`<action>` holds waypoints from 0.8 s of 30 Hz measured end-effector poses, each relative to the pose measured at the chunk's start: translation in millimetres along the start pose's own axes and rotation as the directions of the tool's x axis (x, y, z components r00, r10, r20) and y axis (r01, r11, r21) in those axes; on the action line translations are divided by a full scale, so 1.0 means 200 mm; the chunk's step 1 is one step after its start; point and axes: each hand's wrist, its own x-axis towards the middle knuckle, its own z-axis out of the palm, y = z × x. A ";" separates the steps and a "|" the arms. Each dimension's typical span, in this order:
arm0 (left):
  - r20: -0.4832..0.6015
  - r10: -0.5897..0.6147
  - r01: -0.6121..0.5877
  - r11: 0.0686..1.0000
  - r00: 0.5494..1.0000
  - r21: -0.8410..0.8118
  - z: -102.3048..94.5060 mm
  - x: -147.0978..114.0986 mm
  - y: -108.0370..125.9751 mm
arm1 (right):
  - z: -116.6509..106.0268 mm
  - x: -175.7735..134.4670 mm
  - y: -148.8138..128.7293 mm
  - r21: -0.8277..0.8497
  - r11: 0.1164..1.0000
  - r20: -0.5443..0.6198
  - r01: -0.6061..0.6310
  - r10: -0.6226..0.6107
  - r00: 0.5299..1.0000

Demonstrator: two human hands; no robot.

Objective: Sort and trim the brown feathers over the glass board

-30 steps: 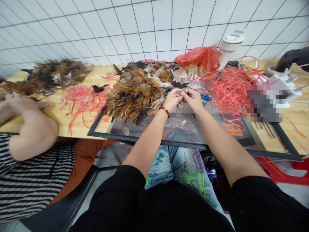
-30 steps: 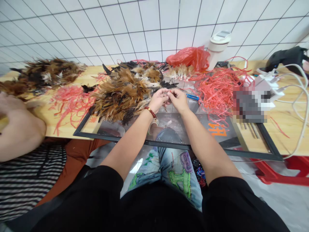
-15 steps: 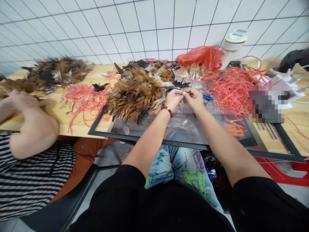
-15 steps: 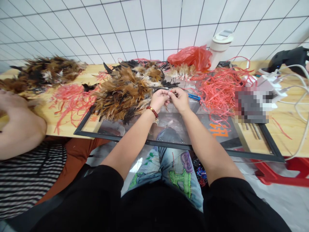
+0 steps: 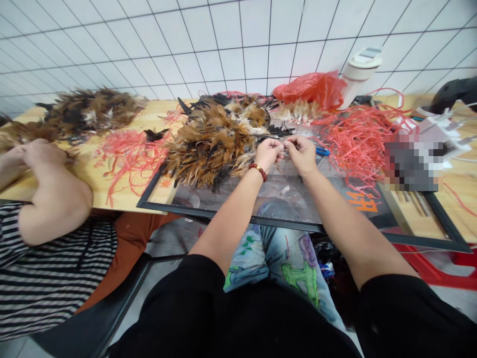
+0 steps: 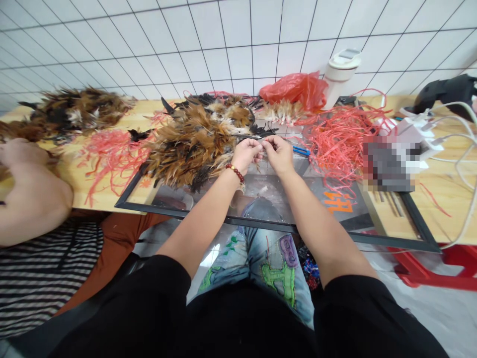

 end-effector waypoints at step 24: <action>0.139 -0.138 0.172 0.948 0.981 -0.269 -0.03 0.01 0.03 | -0.02 -0.01 -0.02 -0.311 0.916 0.001 0.253 -0.266 0.964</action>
